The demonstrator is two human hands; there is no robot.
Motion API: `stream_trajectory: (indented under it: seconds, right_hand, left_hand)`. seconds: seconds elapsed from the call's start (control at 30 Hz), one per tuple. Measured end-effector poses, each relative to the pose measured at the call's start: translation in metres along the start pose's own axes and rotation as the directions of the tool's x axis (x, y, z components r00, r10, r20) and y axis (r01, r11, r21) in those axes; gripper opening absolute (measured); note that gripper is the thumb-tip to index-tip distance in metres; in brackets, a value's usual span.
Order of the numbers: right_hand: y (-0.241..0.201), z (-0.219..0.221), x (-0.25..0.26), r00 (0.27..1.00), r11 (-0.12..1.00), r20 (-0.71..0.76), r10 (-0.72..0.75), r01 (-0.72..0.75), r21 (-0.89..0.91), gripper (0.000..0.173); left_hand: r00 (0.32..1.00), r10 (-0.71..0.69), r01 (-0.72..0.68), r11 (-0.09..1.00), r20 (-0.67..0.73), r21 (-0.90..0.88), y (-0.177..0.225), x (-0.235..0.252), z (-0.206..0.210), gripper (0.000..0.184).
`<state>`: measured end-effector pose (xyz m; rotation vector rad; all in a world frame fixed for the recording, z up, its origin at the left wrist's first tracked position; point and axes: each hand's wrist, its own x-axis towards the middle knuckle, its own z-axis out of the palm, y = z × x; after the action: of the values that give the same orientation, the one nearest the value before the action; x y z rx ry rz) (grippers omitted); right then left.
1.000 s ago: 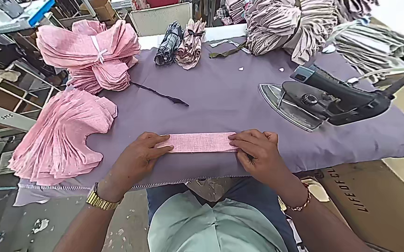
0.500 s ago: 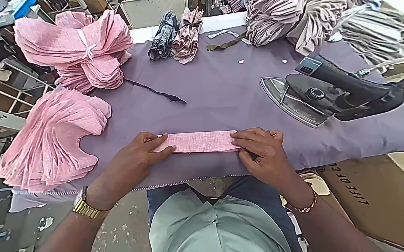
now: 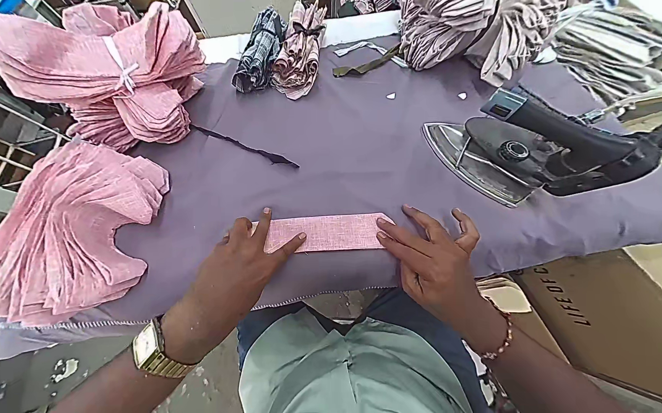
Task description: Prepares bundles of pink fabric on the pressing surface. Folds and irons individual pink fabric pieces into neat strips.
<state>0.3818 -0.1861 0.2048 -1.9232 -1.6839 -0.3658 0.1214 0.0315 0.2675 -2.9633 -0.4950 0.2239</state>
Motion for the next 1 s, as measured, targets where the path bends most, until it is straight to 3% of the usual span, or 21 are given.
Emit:
stream_trajectory:
  seconds: [0.1, 0.23, 0.27, 0.3, 0.33, 0.4, 0.47, 0.53, 0.6, 0.7, 0.83, 0.9, 1.0]
  right_hand:
    - [0.003, 0.013, -0.001, 0.993, 1.0, -0.122, -0.008, 0.009, 0.005, 0.037]
    - [0.018, -0.012, 0.047, 0.995, 0.983, 0.096, 0.002, -0.02, 0.183, 0.031]
    - [0.031, -0.026, 0.062, 0.996, 0.974, 0.093, -0.004, -0.018, 0.227, 0.031]
    - [0.047, -0.041, 0.078, 1.0, 0.978, 0.0, -0.016, 0.015, 0.206, 0.03]
    - [0.064, -0.059, 0.094, 0.995, 0.992, -0.104, -0.005, 0.018, 0.122, 0.028]
    - [0.104, -0.09, 0.119, 0.974, 0.979, -0.207, 0.096, -0.13, -0.16, 0.034]
    - [0.136, -0.107, 0.127, 0.952, 0.883, -0.12, 0.281, -0.305, -0.357, 0.06]
    - [0.145, -0.107, 0.123, 0.929, 0.87, 0.003, 0.371, -0.346, -0.351, 0.061]
    - [0.133, -0.103, 0.113, 0.95, 0.906, 0.024, 0.31, -0.288, -0.312, 0.05]
    - [0.1, -0.112, 0.096, 0.993, 0.988, -0.066, 0.099, -0.106, -0.109, 0.043]
    - [0.052, -0.107, 0.071, 0.981, 0.966, -0.176, -0.084, 0.123, 0.226, 0.034]
    - [0.028, -0.099, 0.066, 0.981, 0.963, -0.108, -0.158, 0.178, 0.203, 0.037]
    - [0.0, -0.082, 0.079, 0.974, 0.976, 0.062, -0.218, 0.217, 0.026, 0.041]
  left_hand:
    - [0.998, -0.033, 0.032, 0.999, 0.06, 0.013, 0.005, 0.004, -0.004, 0.088]
    - [0.979, -0.086, 0.075, 0.995, 0.187, 0.062, 0.012, 0.012, -0.018, 0.089]
    - [0.97, -0.097, 0.085, 0.994, 0.221, 0.065, 0.013, 0.013, -0.021, 0.09]
    - [0.962, -0.106, 0.091, 0.993, 0.252, 0.069, 0.014, 0.015, -0.023, 0.091]
    - [0.956, -0.112, 0.098, 0.993, 0.271, 0.068, 0.014, 0.017, -0.025, 0.091]
    - [0.953, -0.115, 0.103, 0.993, 0.281, 0.059, 0.015, 0.017, -0.026, 0.09]
    - [0.951, -0.12, 0.111, 0.993, 0.286, 0.047, 0.016, 0.018, -0.028, 0.089]
    - [0.945, -0.126, 0.121, 0.992, 0.302, 0.035, 0.016, 0.019, -0.029, 0.087]
    - [0.946, -0.128, 0.126, 0.992, 0.298, 0.026, 0.017, 0.018, -0.029, 0.086]
    - [0.934, -0.135, 0.137, 0.99, 0.331, 0.016, 0.017, 0.021, -0.033, 0.085]
    - [0.924, -0.148, 0.16, 0.987, 0.352, -0.005, 0.02, 0.023, -0.036, 0.084]
    - [0.918, -0.161, 0.178, 0.984, 0.364, -0.014, 0.02, 0.024, -0.037, 0.085]
    - [0.918, -0.187, 0.204, 0.979, 0.35, -0.012, 0.022, 0.024, -0.035, 0.087]
